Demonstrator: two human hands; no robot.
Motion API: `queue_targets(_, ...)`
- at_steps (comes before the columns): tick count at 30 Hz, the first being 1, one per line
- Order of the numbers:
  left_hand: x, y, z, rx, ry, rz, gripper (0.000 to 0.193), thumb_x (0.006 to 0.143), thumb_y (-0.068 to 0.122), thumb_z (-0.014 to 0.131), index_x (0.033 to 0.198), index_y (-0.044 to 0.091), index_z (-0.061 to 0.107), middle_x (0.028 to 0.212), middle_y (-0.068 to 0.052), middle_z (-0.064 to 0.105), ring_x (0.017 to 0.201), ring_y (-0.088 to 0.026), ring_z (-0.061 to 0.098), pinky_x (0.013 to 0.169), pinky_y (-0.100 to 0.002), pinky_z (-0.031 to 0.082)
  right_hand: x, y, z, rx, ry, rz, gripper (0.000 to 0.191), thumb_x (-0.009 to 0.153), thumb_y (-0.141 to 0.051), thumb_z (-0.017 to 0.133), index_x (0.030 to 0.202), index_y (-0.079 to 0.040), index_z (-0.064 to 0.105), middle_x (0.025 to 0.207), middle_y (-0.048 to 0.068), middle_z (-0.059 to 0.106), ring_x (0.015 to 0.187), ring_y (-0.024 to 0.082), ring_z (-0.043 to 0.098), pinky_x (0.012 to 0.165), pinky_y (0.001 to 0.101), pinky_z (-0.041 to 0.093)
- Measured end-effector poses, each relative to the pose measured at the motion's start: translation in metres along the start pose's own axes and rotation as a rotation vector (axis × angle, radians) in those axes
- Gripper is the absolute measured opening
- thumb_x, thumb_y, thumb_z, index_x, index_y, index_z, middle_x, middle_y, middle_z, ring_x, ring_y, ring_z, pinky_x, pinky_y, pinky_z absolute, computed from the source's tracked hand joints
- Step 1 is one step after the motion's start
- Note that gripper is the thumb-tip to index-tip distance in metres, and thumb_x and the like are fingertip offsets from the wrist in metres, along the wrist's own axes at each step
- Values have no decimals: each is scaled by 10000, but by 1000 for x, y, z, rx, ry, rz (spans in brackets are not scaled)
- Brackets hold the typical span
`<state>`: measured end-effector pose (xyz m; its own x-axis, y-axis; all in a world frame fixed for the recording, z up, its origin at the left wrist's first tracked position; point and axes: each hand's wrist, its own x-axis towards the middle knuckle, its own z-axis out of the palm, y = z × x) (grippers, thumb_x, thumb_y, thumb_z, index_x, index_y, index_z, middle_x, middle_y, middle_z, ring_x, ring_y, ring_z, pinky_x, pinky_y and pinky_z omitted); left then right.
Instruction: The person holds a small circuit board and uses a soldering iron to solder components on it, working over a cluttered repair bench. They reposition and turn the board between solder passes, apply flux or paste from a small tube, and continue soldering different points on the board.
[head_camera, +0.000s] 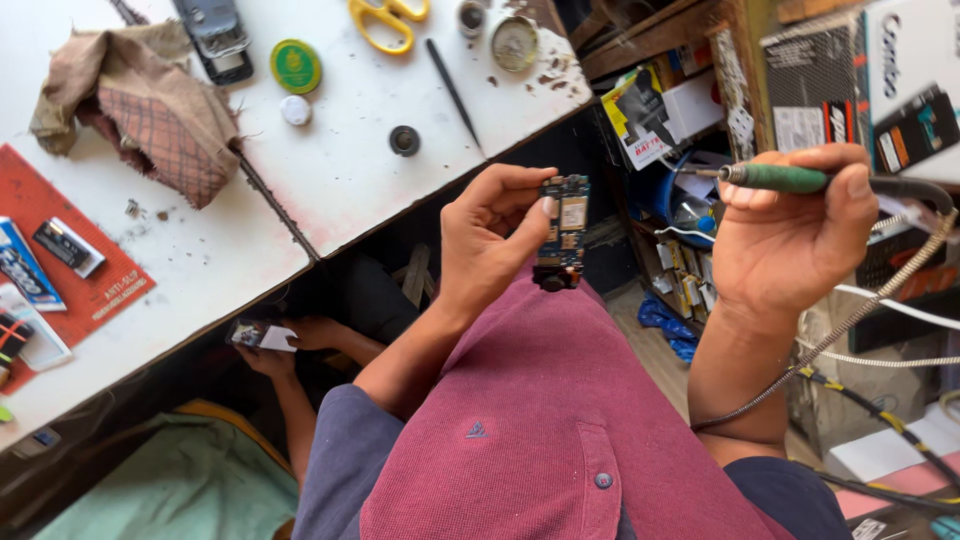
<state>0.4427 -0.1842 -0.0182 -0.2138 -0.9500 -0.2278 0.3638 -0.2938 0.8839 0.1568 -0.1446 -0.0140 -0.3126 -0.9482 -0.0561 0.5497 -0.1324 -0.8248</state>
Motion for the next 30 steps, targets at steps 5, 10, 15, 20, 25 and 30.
queue_targets(5, -8, -3, 62, -8, -157, 83, 263, 1029, -72, 670, 1290, -64, 639, 1176, -94, 723, 1065, -97, 700, 952, -249, 599, -54, -44, -11, -429, 53, -452, 346, 1085, -311, 629, 1122, 32, 605, 926, 189, 647, 746, 294, 634, 635, 384, 524)
queue_targets(10, -26, -13, 125, 31, -344, 94, 289, 1024, -97, 672, 1307, -76, 613, 1223, -103, 711, 1075, -94, 700, 962, -232, 585, -131, -81, -27, -932, -9, -934, 368, 996, -298, 644, 1040, 67, 625, 878, 181, 638, 728, 313, 656, 620, 447, 606)
queue_targets(15, -46, -29, 178, 100, -515, 76, 260, 1043, -108, 671, 1292, -98, 598, 1226, -119, 715, 1097, -87, 694, 996, -223, 579, -179, -76, -55, -1064, 169, -1136, 284, 980, -201, 661, 1047, 73, 627, 863, 226, 643, 746, 347, 670, 636, 467, 621)
queue_targets(20, -64, -46, 224, 141, -666, 5, 223, 1045, -105, 673, 1252, -109, 592, 1247, -137, 711, 1084, -74, 682, 975, -212, 582, -221, -77, -69, -1143, 293, -1020, 245, 1011, -181, 630, 1103, 43, 592, 959, 222, 586, 809, 415, 699, 767, 524, 672)
queue_targets(25, -78, -54, 252, 207, -774, -17, 234, 1045, -102, 683, 1259, -102, 586, 1243, -140, 711, 1078, -64, 679, 976, -200, 572, -233, -76, -91, -1114, 327, -1157, 206, 998, -122, 589, 1099, 56, 565, 878, 212, 498, 844, 284, 660, 743, 502, 636)
queue_targets(30, -86, -58, 265, 329, -827, 19, 240, 1040, -102, 702, 1257, -98, 599, 1188, -131, 735, 1032, -51, 689, 936, -187, 568, -246, -79, -105, -1227, 351, -1101, 177, 986, -90, 583, 1083, 54, 548, 784, 145, 592, 959, 247, 579, 743, 503, 639)
